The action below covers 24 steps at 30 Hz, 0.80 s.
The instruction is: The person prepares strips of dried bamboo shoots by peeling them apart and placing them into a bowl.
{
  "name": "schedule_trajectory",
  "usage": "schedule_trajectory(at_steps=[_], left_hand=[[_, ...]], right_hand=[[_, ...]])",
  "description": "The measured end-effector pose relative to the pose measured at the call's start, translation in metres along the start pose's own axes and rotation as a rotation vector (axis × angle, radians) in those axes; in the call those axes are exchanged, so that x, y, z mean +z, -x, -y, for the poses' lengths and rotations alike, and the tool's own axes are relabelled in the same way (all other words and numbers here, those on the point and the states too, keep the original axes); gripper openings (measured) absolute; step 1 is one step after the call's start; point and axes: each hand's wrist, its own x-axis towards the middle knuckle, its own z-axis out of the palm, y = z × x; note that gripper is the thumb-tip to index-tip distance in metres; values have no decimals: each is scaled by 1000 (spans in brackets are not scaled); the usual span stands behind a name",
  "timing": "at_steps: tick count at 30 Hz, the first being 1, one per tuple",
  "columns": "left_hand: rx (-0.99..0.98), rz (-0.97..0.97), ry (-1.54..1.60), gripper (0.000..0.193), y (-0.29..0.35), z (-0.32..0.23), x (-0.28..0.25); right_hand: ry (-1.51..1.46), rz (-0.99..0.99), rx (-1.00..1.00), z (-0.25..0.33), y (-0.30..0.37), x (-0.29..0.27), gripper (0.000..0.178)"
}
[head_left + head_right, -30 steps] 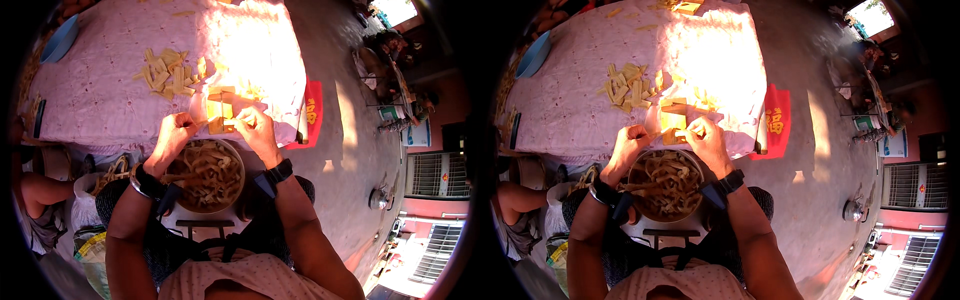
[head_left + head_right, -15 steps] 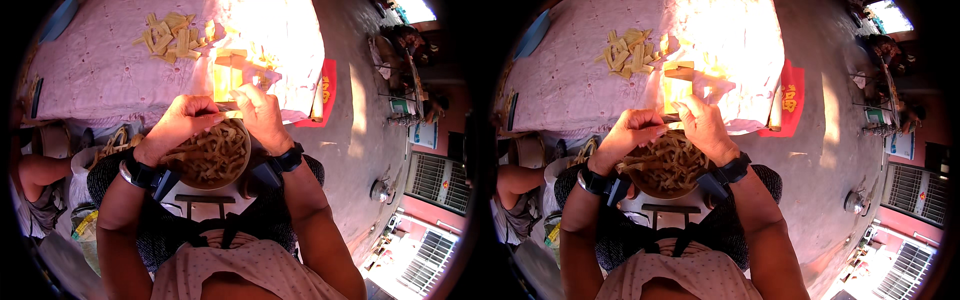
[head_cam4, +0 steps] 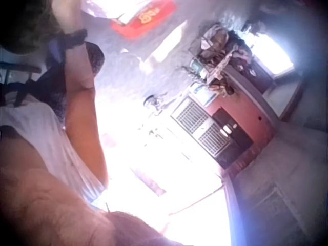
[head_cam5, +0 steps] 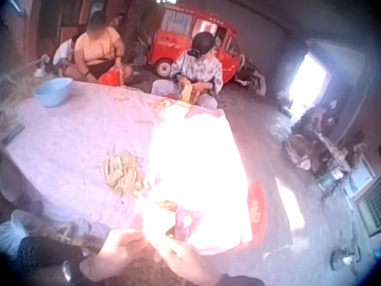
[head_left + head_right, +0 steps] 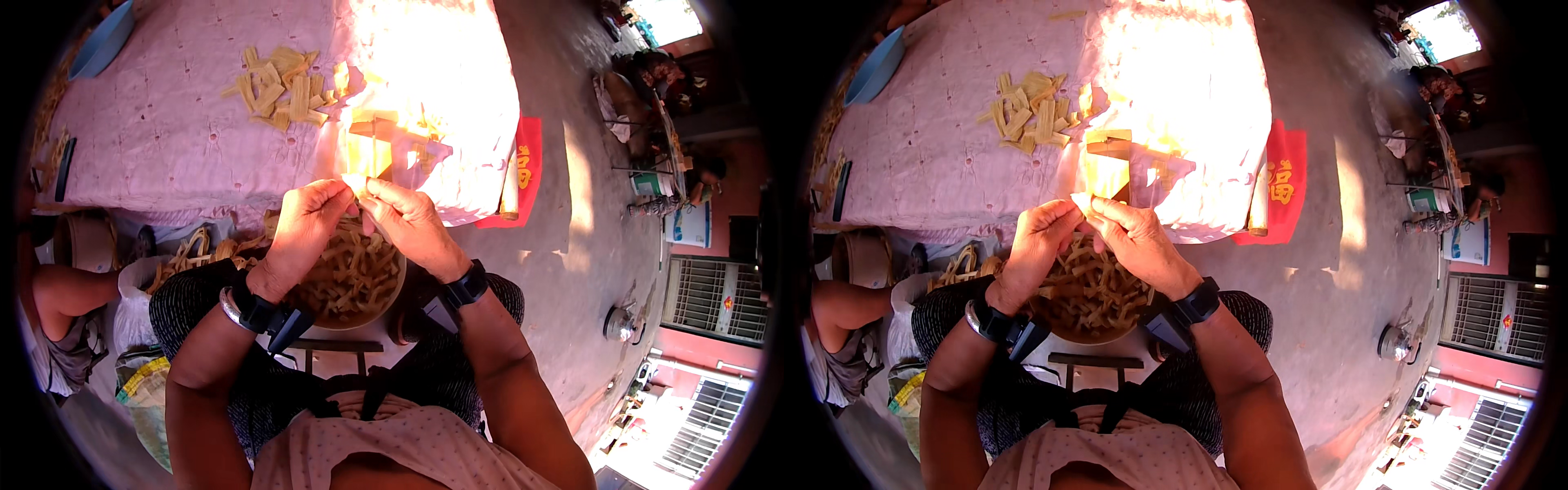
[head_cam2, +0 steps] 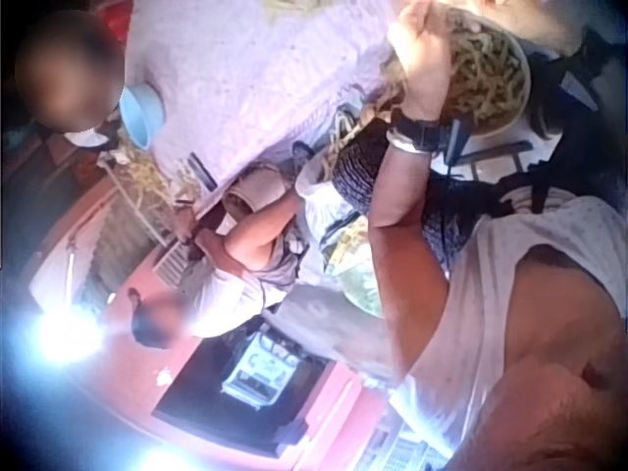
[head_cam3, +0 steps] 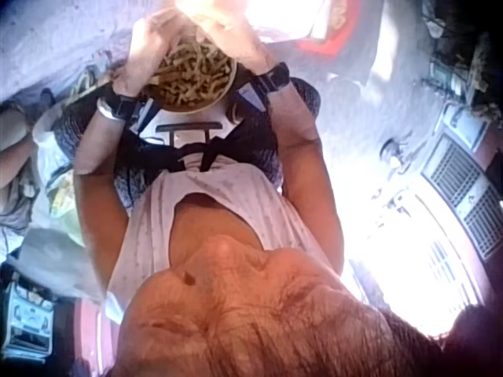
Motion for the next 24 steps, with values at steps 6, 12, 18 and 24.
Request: schedule_trajectory(at_steps=[6, 12, 18, 24], left_hand=[[312, -205, -403, 6, -1, 15, 4], [-4, -106, 121, 4, -8, 7, -6], [-170, 112, 633, 8, -12, 6, -15], [-299, 226, 539, 9, -11, 18, -14]], right_hand=[[-36, 159, 297, -4, -1, 0, 50], [314, -66, -46, 0, 3, 10, 50], [-101, -152, 176, -4, -1, -1, 13], [-254, -49, 224, -11, -3, -8, 16]])
